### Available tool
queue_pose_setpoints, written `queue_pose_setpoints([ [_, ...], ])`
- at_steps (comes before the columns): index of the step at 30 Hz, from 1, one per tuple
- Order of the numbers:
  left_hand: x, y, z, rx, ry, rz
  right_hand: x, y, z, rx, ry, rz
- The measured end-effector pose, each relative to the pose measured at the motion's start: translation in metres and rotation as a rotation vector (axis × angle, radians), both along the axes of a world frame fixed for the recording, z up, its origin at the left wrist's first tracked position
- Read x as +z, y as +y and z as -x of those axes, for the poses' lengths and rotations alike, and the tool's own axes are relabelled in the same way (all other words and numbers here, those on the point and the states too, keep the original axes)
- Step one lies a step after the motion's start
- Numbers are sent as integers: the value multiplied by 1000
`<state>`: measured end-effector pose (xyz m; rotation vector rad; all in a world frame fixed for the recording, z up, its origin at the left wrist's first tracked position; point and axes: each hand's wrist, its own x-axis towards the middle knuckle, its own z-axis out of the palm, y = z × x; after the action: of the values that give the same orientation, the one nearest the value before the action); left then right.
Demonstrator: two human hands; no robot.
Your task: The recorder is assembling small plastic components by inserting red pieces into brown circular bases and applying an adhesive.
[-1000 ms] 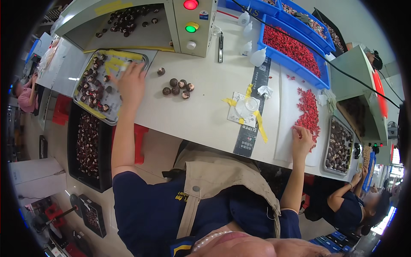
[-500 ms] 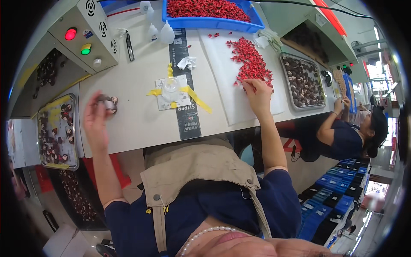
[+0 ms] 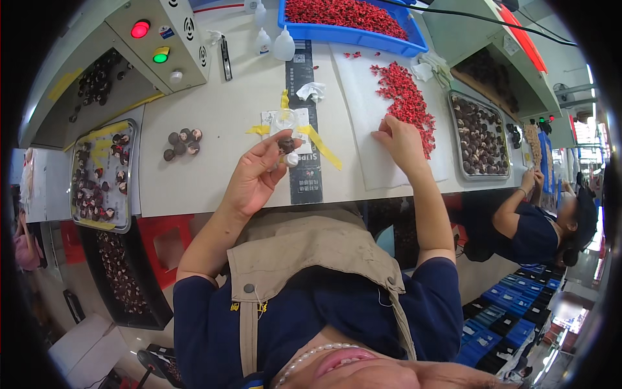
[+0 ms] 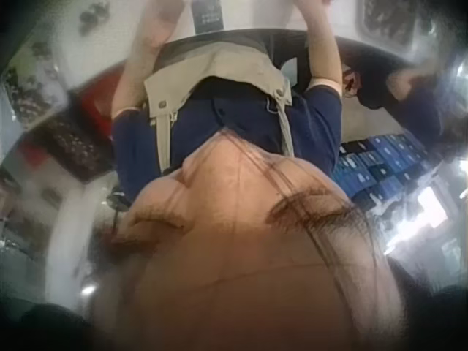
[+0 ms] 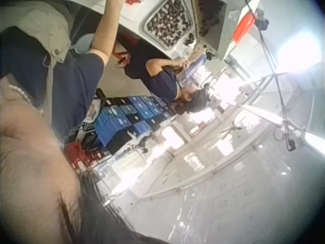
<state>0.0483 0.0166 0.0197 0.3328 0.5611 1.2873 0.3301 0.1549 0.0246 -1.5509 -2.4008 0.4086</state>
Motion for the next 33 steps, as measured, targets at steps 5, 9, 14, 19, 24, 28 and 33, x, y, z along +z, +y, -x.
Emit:
queue_pose_setpoints([
  [5,-7,-3,2,14,-25,-32,7,5,2,35,93,30],
  [9,-16,-6,5,-20,-19,1,-1,-4,11,-43,780,337],
  [14,-25,-13,10,-26,-40,13,8,-17,54,-55,1062,554],
  [19,-32,-17,14,-25,-43,38,16,-22,100,62,831,364],
  [24,-33,-18,18,-28,-46,53,20,-24,134,173,521,-23],
  [28,-32,-18,20,-44,-56,55,21,-23,141,234,429,-134],
  [33,-35,-17,22,-54,-63,42,20,-22,148,300,337,-247],
])
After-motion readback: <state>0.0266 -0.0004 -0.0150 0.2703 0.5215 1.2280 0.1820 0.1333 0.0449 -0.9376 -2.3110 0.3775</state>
